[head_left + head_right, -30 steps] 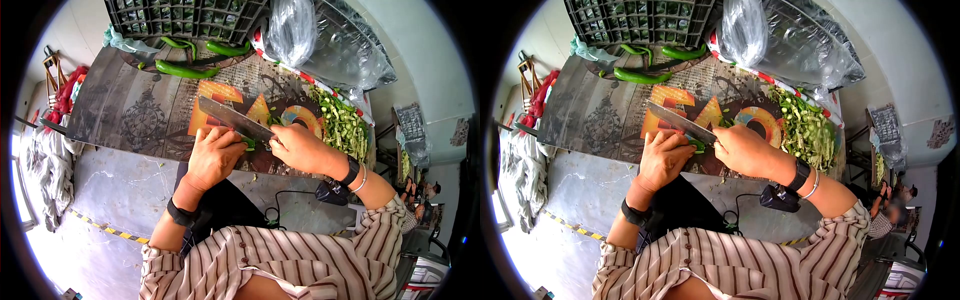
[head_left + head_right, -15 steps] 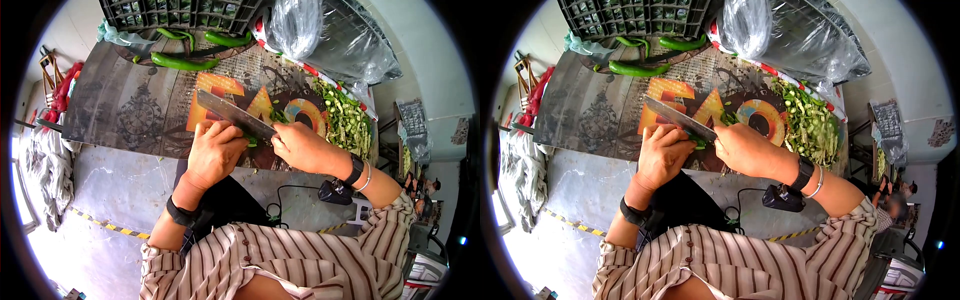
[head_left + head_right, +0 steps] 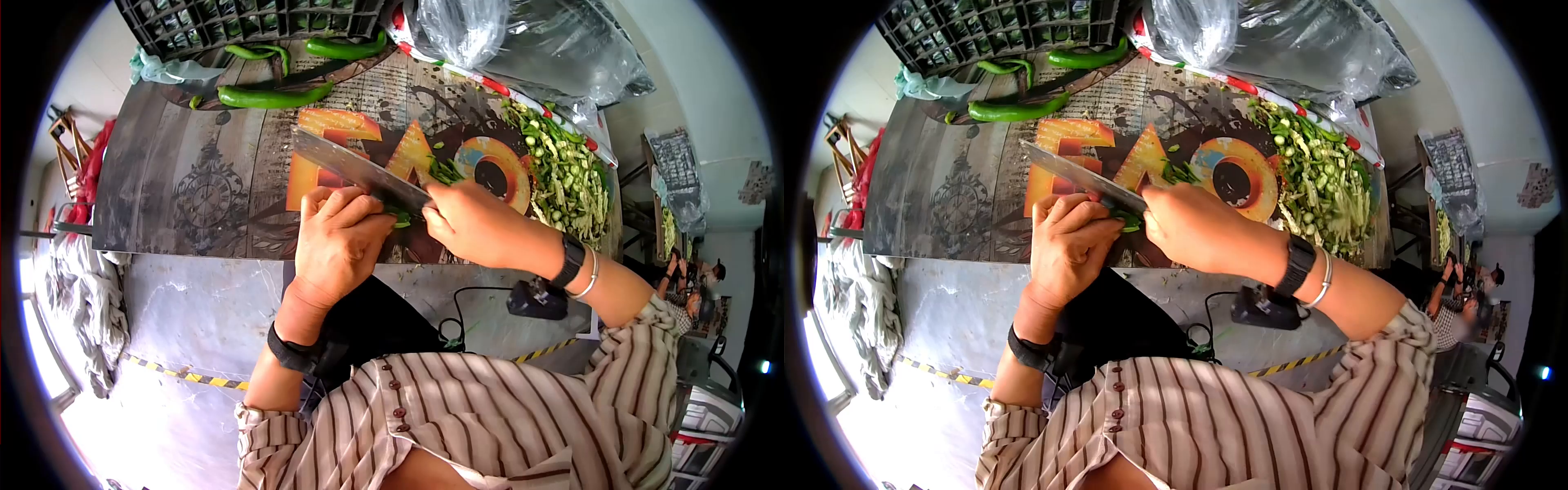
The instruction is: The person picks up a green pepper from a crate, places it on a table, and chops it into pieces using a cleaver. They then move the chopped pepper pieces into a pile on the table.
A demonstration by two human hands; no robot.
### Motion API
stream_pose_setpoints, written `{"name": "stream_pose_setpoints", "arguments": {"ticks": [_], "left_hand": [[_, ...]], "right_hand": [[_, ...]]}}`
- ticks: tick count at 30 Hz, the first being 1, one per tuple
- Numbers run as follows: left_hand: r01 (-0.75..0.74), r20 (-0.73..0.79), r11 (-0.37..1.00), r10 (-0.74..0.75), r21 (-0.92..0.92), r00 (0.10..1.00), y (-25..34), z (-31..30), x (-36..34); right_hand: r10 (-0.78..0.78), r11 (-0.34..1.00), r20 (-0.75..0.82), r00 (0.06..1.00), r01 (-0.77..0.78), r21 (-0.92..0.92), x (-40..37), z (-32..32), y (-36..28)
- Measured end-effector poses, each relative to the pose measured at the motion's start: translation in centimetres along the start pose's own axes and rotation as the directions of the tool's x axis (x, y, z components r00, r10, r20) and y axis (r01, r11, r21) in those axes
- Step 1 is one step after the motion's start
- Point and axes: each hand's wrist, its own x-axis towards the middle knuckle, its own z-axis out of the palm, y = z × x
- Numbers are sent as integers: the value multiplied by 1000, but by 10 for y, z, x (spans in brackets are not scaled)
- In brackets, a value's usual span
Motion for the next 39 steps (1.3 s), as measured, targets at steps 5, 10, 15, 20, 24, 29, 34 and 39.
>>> {"name": "stream_pose_setpoints", "arguments": {"ticks": [5,10,15,20,24,29,34,39], "left_hand": [[-6,-6,1000,6,15,1000,1,-3,1],[-13,-28,1000,13,11,1000,1,-1,0],[-10,-29,1000,11,5,1000,1,-1,0],[2,-19,1000,-2,-4,1000,0,-3,-1],[5,-3,1000,-5,-5,1000,0,-4,-1],[12,7,1000,-12,-9,1000,0,-5,-1],[17,9,1000,-17,-10,1000,-1,-4,-2],[11,1,1000,-11,-2,1000,0,-4,-1]], "right_hand": [[-86,996,-112,990,85,-16,10,7,5],[-30,999,-127,991,28,-15,5,0,8],[-6,1000,-51,999,7,30,-9,-3,-4],[-1,1000,-17,1000,1,21,-5,-7,-9],[9,1000,-21,1000,-10,-9,-4,-10,-10],[50,999,-3,999,-50,10,-5,-14,-17],[-7,1000,25,1000,7,0,-4,-9,-11],[23,1000,51,998,-23,6,-1,-10,-12]]}}
